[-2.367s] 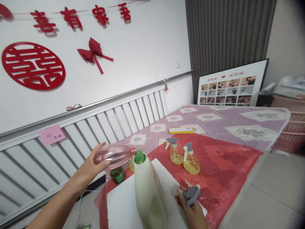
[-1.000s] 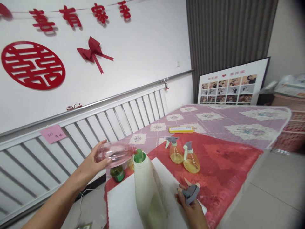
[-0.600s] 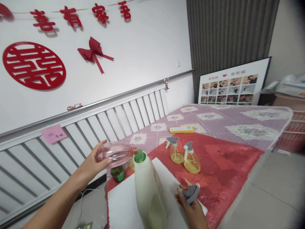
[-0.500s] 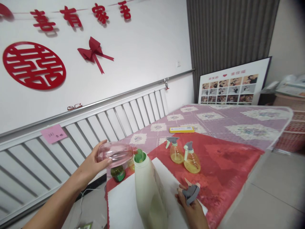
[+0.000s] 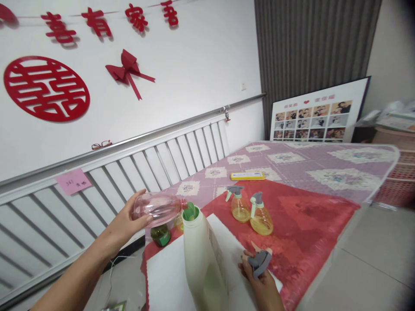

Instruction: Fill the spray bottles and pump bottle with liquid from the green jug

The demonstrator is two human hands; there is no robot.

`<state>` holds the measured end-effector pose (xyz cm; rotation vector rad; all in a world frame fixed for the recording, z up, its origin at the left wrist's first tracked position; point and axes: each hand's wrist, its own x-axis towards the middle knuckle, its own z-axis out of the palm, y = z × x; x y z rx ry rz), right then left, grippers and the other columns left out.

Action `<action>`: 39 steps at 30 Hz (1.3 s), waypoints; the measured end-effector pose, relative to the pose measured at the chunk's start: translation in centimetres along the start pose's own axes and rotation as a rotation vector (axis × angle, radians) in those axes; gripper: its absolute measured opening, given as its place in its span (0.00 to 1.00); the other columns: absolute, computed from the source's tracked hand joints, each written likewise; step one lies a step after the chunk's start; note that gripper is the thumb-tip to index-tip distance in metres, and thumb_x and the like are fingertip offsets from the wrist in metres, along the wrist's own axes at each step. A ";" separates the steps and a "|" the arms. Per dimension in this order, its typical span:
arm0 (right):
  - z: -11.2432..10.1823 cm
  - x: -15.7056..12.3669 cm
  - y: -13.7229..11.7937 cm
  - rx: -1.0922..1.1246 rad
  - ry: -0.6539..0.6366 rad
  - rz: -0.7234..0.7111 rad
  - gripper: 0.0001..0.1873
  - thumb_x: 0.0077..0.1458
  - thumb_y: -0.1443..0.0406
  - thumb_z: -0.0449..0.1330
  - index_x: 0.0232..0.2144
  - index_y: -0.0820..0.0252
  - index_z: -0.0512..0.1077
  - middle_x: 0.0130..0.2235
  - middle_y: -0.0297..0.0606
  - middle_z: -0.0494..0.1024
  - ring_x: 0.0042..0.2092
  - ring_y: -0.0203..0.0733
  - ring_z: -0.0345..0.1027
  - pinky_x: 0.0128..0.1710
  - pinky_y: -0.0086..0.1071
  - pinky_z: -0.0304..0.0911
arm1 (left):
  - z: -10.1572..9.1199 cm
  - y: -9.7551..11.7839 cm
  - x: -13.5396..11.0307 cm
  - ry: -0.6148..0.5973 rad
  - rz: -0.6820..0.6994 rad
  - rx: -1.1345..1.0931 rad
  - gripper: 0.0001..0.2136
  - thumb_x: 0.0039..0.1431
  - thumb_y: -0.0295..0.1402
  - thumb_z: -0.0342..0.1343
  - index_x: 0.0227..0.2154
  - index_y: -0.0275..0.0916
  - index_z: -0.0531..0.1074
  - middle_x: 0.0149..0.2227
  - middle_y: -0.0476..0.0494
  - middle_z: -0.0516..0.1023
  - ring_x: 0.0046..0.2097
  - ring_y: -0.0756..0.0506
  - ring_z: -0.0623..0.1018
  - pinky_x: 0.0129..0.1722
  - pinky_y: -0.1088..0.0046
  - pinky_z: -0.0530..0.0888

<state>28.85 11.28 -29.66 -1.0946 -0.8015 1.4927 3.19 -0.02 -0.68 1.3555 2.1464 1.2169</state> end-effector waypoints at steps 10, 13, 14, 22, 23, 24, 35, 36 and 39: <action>-0.3 0.2 0.5 -0.024 -0.018 -0.004 0.32 0.38 0.47 0.68 0.41 0.62 0.73 0.31 0.37 0.82 0.37 0.48 0.77 0.41 0.38 0.70 | -0.1 0.1 0.0 -0.004 -0.006 -0.003 0.39 0.47 0.47 0.60 0.62 0.46 0.53 0.60 0.37 0.66 0.54 0.38 0.74 0.52 0.61 0.73; -0.3 0.4 0.8 -0.025 -0.029 -0.002 0.33 0.39 0.47 0.68 0.42 0.63 0.73 0.32 0.37 0.82 0.37 0.48 0.77 0.41 0.37 0.70 | 0.0 0.2 -0.1 0.004 0.007 0.000 0.39 0.47 0.46 0.60 0.62 0.46 0.54 0.60 0.37 0.67 0.55 0.38 0.74 0.52 0.62 0.73; -0.3 0.4 0.8 -0.019 -0.029 0.003 0.33 0.39 0.47 0.68 0.42 0.63 0.73 0.32 0.37 0.82 0.37 0.48 0.77 0.41 0.37 0.70 | 0.0 0.3 -0.1 0.008 0.009 0.000 0.39 0.47 0.46 0.60 0.62 0.46 0.54 0.60 0.38 0.67 0.54 0.38 0.74 0.52 0.62 0.74; -0.6 0.5 1.1 -0.056 -0.051 -0.013 0.33 0.41 0.46 0.67 0.43 0.63 0.72 0.33 0.38 0.82 0.39 0.49 0.76 0.43 0.38 0.69 | 0.1 0.4 -0.1 -0.001 0.021 0.008 0.39 0.47 0.46 0.60 0.62 0.45 0.53 0.60 0.38 0.66 0.55 0.39 0.74 0.53 0.64 0.73; -0.6 0.5 1.1 -0.061 -0.055 -0.012 0.33 0.42 0.46 0.66 0.44 0.63 0.72 0.33 0.38 0.82 0.39 0.49 0.76 0.43 0.38 0.69 | 0.1 0.4 -0.1 0.001 0.025 0.012 0.39 0.47 0.46 0.60 0.62 0.45 0.53 0.60 0.38 0.67 0.55 0.39 0.74 0.53 0.64 0.73; -0.6 0.5 1.1 -0.061 -0.056 -0.010 0.34 0.41 0.46 0.66 0.44 0.63 0.72 0.33 0.38 0.82 0.39 0.49 0.76 0.43 0.38 0.69 | 0.1 0.4 -0.1 0.004 0.028 0.019 0.39 0.47 0.46 0.60 0.62 0.45 0.53 0.59 0.38 0.67 0.55 0.39 0.74 0.52 0.64 0.74; -0.5 0.5 1.1 -0.032 -0.045 -0.011 0.33 0.39 0.47 0.67 0.43 0.63 0.72 0.33 0.38 0.82 0.38 0.49 0.76 0.42 0.38 0.70 | -0.3 0.4 0.0 -0.011 0.022 0.038 0.38 0.49 0.45 0.60 0.62 0.45 0.54 0.61 0.37 0.65 0.56 0.38 0.73 0.53 0.63 0.73; -0.5 0.6 1.2 -0.027 -0.048 -0.011 0.33 0.40 0.47 0.67 0.43 0.63 0.72 0.33 0.38 0.82 0.39 0.49 0.76 0.43 0.38 0.70 | -0.3 0.4 -0.1 -0.014 0.020 0.039 0.38 0.49 0.45 0.60 0.62 0.45 0.53 0.61 0.37 0.65 0.56 0.38 0.73 0.53 0.63 0.73; -0.5 0.6 1.2 -0.007 -0.044 -0.006 0.33 0.39 0.47 0.68 0.42 0.63 0.73 0.32 0.38 0.82 0.38 0.49 0.77 0.41 0.37 0.70 | -0.2 0.4 -0.1 -0.013 0.027 0.042 0.38 0.49 0.46 0.60 0.63 0.45 0.53 0.60 0.37 0.66 0.56 0.38 0.73 0.53 0.62 0.73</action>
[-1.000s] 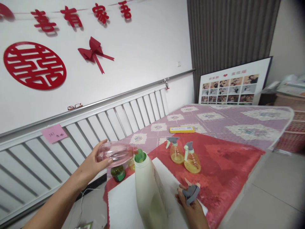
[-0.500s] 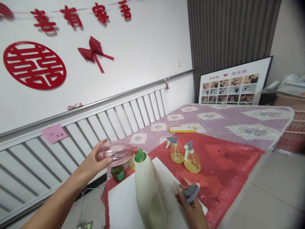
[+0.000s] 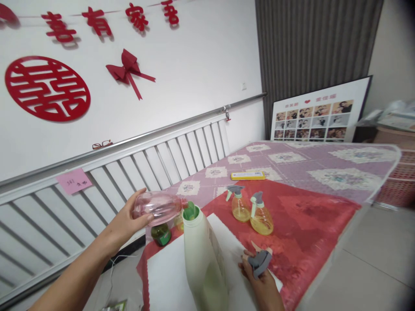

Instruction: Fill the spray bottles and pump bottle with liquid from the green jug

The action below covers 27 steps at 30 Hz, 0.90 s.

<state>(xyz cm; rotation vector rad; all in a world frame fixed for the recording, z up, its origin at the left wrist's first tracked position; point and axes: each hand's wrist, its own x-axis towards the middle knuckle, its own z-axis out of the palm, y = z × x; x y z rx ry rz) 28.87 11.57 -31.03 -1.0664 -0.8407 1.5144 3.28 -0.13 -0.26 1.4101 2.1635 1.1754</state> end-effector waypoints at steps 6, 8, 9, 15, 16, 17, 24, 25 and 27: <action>0.1 -0.3 -0.6 0.001 0.005 0.010 0.33 0.37 0.48 0.69 0.41 0.63 0.73 0.32 0.38 0.82 0.38 0.48 0.77 0.41 0.36 0.71 | 0.1 -0.2 0.1 0.015 -0.005 0.009 0.39 0.48 0.46 0.59 0.63 0.46 0.53 0.61 0.38 0.65 0.56 0.38 0.73 0.53 0.63 0.73; 0.1 -0.3 -0.6 0.006 0.006 0.011 0.32 0.38 0.48 0.68 0.41 0.62 0.73 0.33 0.38 0.82 0.38 0.48 0.77 0.41 0.37 0.71 | 0.0 -0.2 0.1 0.006 -0.007 0.010 0.39 0.48 0.46 0.59 0.63 0.46 0.52 0.61 0.38 0.65 0.56 0.38 0.73 0.53 0.63 0.73; 0.1 -0.3 -0.5 0.004 0.007 0.011 0.32 0.38 0.47 0.68 0.41 0.62 0.74 0.33 0.38 0.82 0.38 0.48 0.77 0.41 0.37 0.70 | 0.0 -0.1 0.1 0.001 -0.007 0.011 0.39 0.48 0.46 0.59 0.63 0.46 0.52 0.62 0.38 0.64 0.57 0.38 0.72 0.54 0.63 0.72; -0.2 0.1 0.2 -0.025 -0.009 -0.007 0.33 0.40 0.47 0.67 0.43 0.63 0.73 0.34 0.39 0.82 0.38 0.49 0.77 0.42 0.38 0.70 | -0.1 0.3 -0.1 0.004 -0.014 0.016 0.40 0.47 0.46 0.60 0.63 0.46 0.53 0.61 0.38 0.66 0.54 0.38 0.74 0.54 0.62 0.72; -0.2 0.2 0.3 -0.030 -0.011 -0.012 0.33 0.40 0.47 0.67 0.43 0.63 0.73 0.33 0.39 0.82 0.38 0.49 0.77 0.42 0.38 0.70 | -0.1 0.3 -0.1 0.005 -0.010 0.017 0.40 0.47 0.46 0.61 0.63 0.46 0.53 0.61 0.38 0.66 0.54 0.38 0.74 0.54 0.62 0.72; -0.2 0.2 0.4 -0.035 -0.010 -0.017 0.33 0.40 0.47 0.67 0.43 0.64 0.73 0.33 0.39 0.82 0.38 0.48 0.76 0.42 0.38 0.70 | 0.0 0.3 -0.1 0.009 -0.006 0.017 0.40 0.47 0.47 0.61 0.63 0.46 0.53 0.60 0.38 0.67 0.54 0.38 0.75 0.53 0.63 0.73; -0.1 0.2 0.2 -0.047 -0.010 -0.010 0.35 0.39 0.46 0.67 0.44 0.65 0.72 0.33 0.40 0.81 0.38 0.49 0.76 0.42 0.37 0.70 | 0.0 0.5 -0.1 0.009 -0.013 0.036 0.40 0.48 0.47 0.60 0.63 0.46 0.51 0.60 0.37 0.66 0.55 0.37 0.74 0.54 0.60 0.72; -0.1 0.2 0.1 -0.058 -0.015 -0.010 0.35 0.39 0.45 0.66 0.44 0.65 0.72 0.33 0.40 0.81 0.39 0.49 0.76 0.42 0.37 0.70 | 0.0 0.5 -0.1 0.004 -0.018 0.038 0.40 0.48 0.47 0.60 0.63 0.47 0.51 0.61 0.37 0.65 0.55 0.37 0.74 0.54 0.59 0.72; -0.2 0.2 0.0 -0.088 -0.018 -0.011 0.35 0.39 0.45 0.66 0.44 0.64 0.72 0.33 0.40 0.81 0.39 0.49 0.75 0.43 0.37 0.70 | -0.1 0.6 -0.1 -0.007 -0.030 0.039 0.40 0.48 0.47 0.60 0.64 0.48 0.50 0.62 0.37 0.63 0.56 0.36 0.73 0.55 0.56 0.71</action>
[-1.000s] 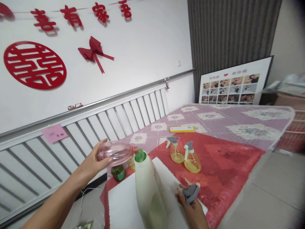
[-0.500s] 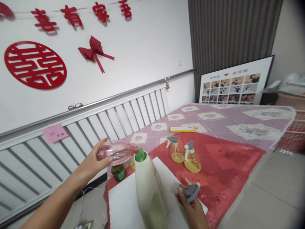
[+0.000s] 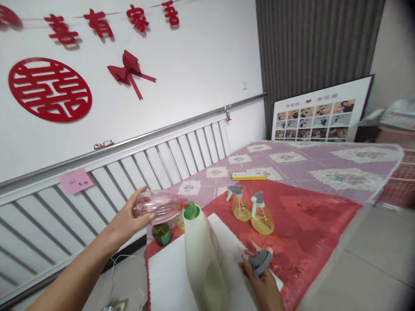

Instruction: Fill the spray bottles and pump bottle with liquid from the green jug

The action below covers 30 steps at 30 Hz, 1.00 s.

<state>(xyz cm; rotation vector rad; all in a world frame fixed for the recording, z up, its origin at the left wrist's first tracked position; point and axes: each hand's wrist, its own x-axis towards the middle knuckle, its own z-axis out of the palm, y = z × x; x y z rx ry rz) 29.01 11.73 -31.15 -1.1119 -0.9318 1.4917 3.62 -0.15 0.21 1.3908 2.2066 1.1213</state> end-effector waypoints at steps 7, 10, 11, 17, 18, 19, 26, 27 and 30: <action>0.0 0.0 0.0 0.006 0.006 0.003 0.36 0.39 0.45 0.65 0.44 0.65 0.71 0.33 0.40 0.80 0.38 0.48 0.75 0.43 0.36 0.69 | -0.1 0.3 -0.1 0.003 -0.017 -0.022 0.42 0.47 0.48 0.62 0.63 0.50 0.50 0.61 0.38 0.64 0.56 0.36 0.73 0.55 0.58 0.71; 0.1 0.0 0.0 0.019 0.013 0.011 0.36 0.37 0.45 0.66 0.43 0.65 0.72 0.32 0.40 0.80 0.38 0.48 0.75 0.43 0.37 0.69 | 0.0 0.4 -0.2 0.012 -0.015 -0.017 0.42 0.46 0.48 0.62 0.63 0.50 0.51 0.60 0.39 0.66 0.55 0.36 0.74 0.52 0.59 0.73; 0.1 0.0 -0.1 0.018 0.017 0.010 0.37 0.37 0.45 0.66 0.43 0.65 0.72 0.32 0.39 0.80 0.38 0.48 0.75 0.43 0.37 0.69 | 0.0 0.4 -0.2 0.016 -0.010 -0.014 0.42 0.46 0.48 0.62 0.63 0.50 0.51 0.60 0.39 0.67 0.54 0.36 0.74 0.52 0.59 0.73; 0.3 -0.3 -0.6 0.061 0.015 0.029 0.36 0.35 0.45 0.67 0.42 0.64 0.72 0.32 0.40 0.81 0.38 0.49 0.75 0.43 0.39 0.69 | -0.2 0.1 0.1 0.002 0.005 0.009 0.41 0.48 0.48 0.61 0.63 0.50 0.50 0.62 0.38 0.63 0.58 0.35 0.71 0.54 0.58 0.72; 0.3 -0.3 -0.6 0.067 0.016 0.031 0.35 0.35 0.46 0.67 0.41 0.63 0.72 0.32 0.39 0.81 0.38 0.49 0.75 0.43 0.39 0.69 | -0.2 0.1 0.1 -0.005 0.005 0.012 0.41 0.48 0.48 0.61 0.63 0.50 0.50 0.63 0.38 0.62 0.58 0.35 0.71 0.55 0.58 0.71; 0.3 -0.3 -0.7 0.070 0.019 0.031 0.35 0.35 0.46 0.68 0.41 0.63 0.72 0.31 0.39 0.81 0.38 0.49 0.75 0.42 0.39 0.69 | -0.2 0.1 0.1 -0.011 0.004 0.013 0.41 0.48 0.48 0.61 0.63 0.50 0.49 0.63 0.38 0.62 0.58 0.35 0.71 0.55 0.58 0.71; 0.2 -0.5 -0.8 0.087 0.024 0.035 0.34 0.35 0.46 0.68 0.40 0.63 0.73 0.31 0.37 0.81 0.37 0.48 0.75 0.42 0.37 0.69 | -0.2 0.2 0.0 -0.024 0.007 -0.008 0.42 0.48 0.48 0.61 0.64 0.48 0.49 0.62 0.37 0.63 0.58 0.36 0.71 0.54 0.60 0.72; 0.2 -0.5 -0.7 0.089 0.025 0.034 0.34 0.35 0.47 0.68 0.41 0.62 0.73 0.32 0.37 0.81 0.37 0.48 0.76 0.42 0.38 0.69 | -0.2 0.2 0.0 -0.021 0.009 -0.004 0.42 0.48 0.48 0.61 0.64 0.48 0.49 0.62 0.36 0.64 0.58 0.36 0.71 0.54 0.59 0.72; 0.3 -0.4 -0.7 0.081 0.021 0.033 0.34 0.36 0.47 0.68 0.41 0.63 0.72 0.31 0.38 0.81 0.37 0.49 0.76 0.42 0.38 0.69 | -0.2 0.2 0.0 -0.009 0.007 -0.001 0.41 0.48 0.49 0.61 0.64 0.49 0.49 0.62 0.37 0.64 0.57 0.36 0.72 0.54 0.58 0.72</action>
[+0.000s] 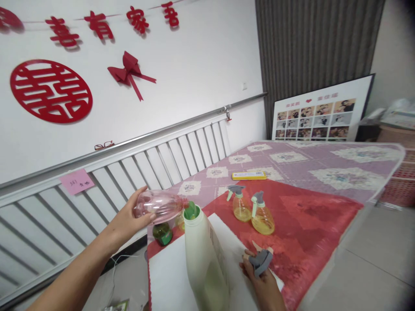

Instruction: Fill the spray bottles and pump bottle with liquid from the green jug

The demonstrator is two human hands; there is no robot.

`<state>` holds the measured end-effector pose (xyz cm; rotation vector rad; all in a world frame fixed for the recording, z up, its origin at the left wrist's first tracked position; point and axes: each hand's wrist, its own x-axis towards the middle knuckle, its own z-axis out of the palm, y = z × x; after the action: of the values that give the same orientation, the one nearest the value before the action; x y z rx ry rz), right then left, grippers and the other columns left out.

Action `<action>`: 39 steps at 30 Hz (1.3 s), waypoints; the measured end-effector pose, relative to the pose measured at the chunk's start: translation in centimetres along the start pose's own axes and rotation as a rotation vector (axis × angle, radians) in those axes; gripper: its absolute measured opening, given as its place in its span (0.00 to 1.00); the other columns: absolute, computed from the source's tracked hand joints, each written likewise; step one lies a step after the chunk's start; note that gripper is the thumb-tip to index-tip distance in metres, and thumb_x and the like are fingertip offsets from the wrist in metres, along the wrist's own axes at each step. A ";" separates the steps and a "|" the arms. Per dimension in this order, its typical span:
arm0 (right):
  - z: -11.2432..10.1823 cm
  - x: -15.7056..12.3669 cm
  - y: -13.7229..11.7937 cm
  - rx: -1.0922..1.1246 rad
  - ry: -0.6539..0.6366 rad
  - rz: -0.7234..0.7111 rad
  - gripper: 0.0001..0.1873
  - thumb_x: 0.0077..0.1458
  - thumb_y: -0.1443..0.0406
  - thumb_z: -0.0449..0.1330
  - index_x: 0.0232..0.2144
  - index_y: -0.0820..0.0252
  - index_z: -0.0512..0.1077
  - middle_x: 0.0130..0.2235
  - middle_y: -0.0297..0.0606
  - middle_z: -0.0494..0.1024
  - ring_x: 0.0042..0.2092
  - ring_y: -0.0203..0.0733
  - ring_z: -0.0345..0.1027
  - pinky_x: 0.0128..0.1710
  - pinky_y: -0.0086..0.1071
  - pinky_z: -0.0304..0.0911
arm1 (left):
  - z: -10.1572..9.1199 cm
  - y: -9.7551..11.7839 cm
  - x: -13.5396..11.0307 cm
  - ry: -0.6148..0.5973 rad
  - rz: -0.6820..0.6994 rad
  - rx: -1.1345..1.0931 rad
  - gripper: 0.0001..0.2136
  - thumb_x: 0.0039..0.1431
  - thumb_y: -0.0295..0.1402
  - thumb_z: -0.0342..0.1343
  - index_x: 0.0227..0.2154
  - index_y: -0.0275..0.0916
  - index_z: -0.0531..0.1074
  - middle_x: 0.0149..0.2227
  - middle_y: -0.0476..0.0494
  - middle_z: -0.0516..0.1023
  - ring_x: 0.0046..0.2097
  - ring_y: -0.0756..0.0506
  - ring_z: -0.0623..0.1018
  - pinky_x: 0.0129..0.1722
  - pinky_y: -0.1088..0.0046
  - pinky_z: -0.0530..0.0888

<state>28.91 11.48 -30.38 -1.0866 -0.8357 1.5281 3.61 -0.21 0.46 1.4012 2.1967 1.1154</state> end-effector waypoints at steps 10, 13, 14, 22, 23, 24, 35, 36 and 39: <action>0.0 -0.1 -0.3 -0.024 0.013 -0.014 0.34 0.35 0.47 0.67 0.41 0.64 0.72 0.29 0.38 0.80 0.36 0.48 0.75 0.41 0.37 0.70 | 0.0 -0.3 0.1 0.021 0.011 -0.005 0.42 0.46 0.49 0.61 0.63 0.48 0.50 0.61 0.37 0.65 0.56 0.36 0.72 0.55 0.59 0.72; 0.0 -0.2 -0.4 -0.023 0.018 -0.012 0.34 0.34 0.47 0.68 0.40 0.64 0.72 0.30 0.39 0.81 0.36 0.49 0.76 0.41 0.38 0.70 | 0.0 -0.2 0.0 0.002 -0.003 -0.019 0.42 0.47 0.48 0.61 0.63 0.47 0.49 0.62 0.37 0.63 0.57 0.37 0.72 0.56 0.60 0.71; 0.1 -0.2 -0.4 -0.026 0.020 -0.012 0.34 0.34 0.47 0.68 0.40 0.64 0.72 0.30 0.39 0.81 0.36 0.50 0.76 0.41 0.38 0.70 | -0.1 -0.1 0.0 -0.002 -0.005 -0.019 0.42 0.48 0.48 0.60 0.63 0.48 0.49 0.62 0.37 0.62 0.57 0.37 0.72 0.56 0.60 0.71; 0.2 -0.4 -0.7 -0.038 0.024 -0.029 0.32 0.36 0.46 0.66 0.40 0.62 0.74 0.30 0.38 0.81 0.36 0.48 0.76 0.40 0.37 0.70 | -0.3 -0.3 0.2 -0.020 0.024 0.009 0.42 0.49 0.48 0.60 0.64 0.46 0.48 0.61 0.37 0.64 0.57 0.37 0.72 0.53 0.61 0.73; 0.2 -0.4 -0.6 -0.036 0.027 -0.025 0.32 0.36 0.46 0.66 0.39 0.62 0.74 0.30 0.38 0.81 0.36 0.48 0.76 0.40 0.37 0.70 | -0.3 -0.3 0.2 -0.020 0.025 0.012 0.42 0.49 0.47 0.60 0.64 0.46 0.48 0.61 0.36 0.64 0.57 0.37 0.73 0.53 0.60 0.73; 0.2 -0.4 -0.6 -0.035 0.028 -0.022 0.33 0.36 0.46 0.67 0.39 0.62 0.74 0.30 0.37 0.81 0.36 0.49 0.76 0.40 0.37 0.71 | -0.3 -0.2 0.2 -0.020 0.024 0.013 0.42 0.49 0.47 0.60 0.64 0.46 0.48 0.62 0.36 0.64 0.57 0.36 0.72 0.54 0.60 0.73; -0.1 -0.2 -0.1 -0.052 -0.007 -0.021 0.36 0.37 0.46 0.67 0.43 0.65 0.72 0.32 0.40 0.81 0.37 0.49 0.75 0.43 0.39 0.69 | -0.5 0.3 0.1 -0.025 0.009 0.031 0.42 0.48 0.47 0.61 0.64 0.50 0.48 0.61 0.36 0.64 0.55 0.34 0.73 0.55 0.52 0.69; -0.1 -0.1 -0.1 -0.054 -0.008 -0.023 0.36 0.37 0.46 0.67 0.43 0.65 0.72 0.32 0.40 0.81 0.37 0.49 0.75 0.43 0.39 0.69 | -0.5 0.2 0.1 -0.026 0.009 0.028 0.42 0.48 0.48 0.61 0.64 0.50 0.48 0.61 0.36 0.64 0.55 0.34 0.73 0.55 0.51 0.69; 0.0 0.0 0.0 -0.051 0.004 -0.033 0.36 0.37 0.45 0.67 0.42 0.65 0.72 0.31 0.38 0.80 0.37 0.48 0.75 0.42 0.37 0.69 | -0.6 0.2 0.2 -0.031 0.010 0.028 0.42 0.47 0.48 0.61 0.64 0.50 0.48 0.61 0.36 0.63 0.55 0.35 0.73 0.56 0.51 0.69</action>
<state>28.91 11.47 -30.37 -1.1077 -0.8895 1.4836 3.26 -0.27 0.98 1.4333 2.1938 1.0635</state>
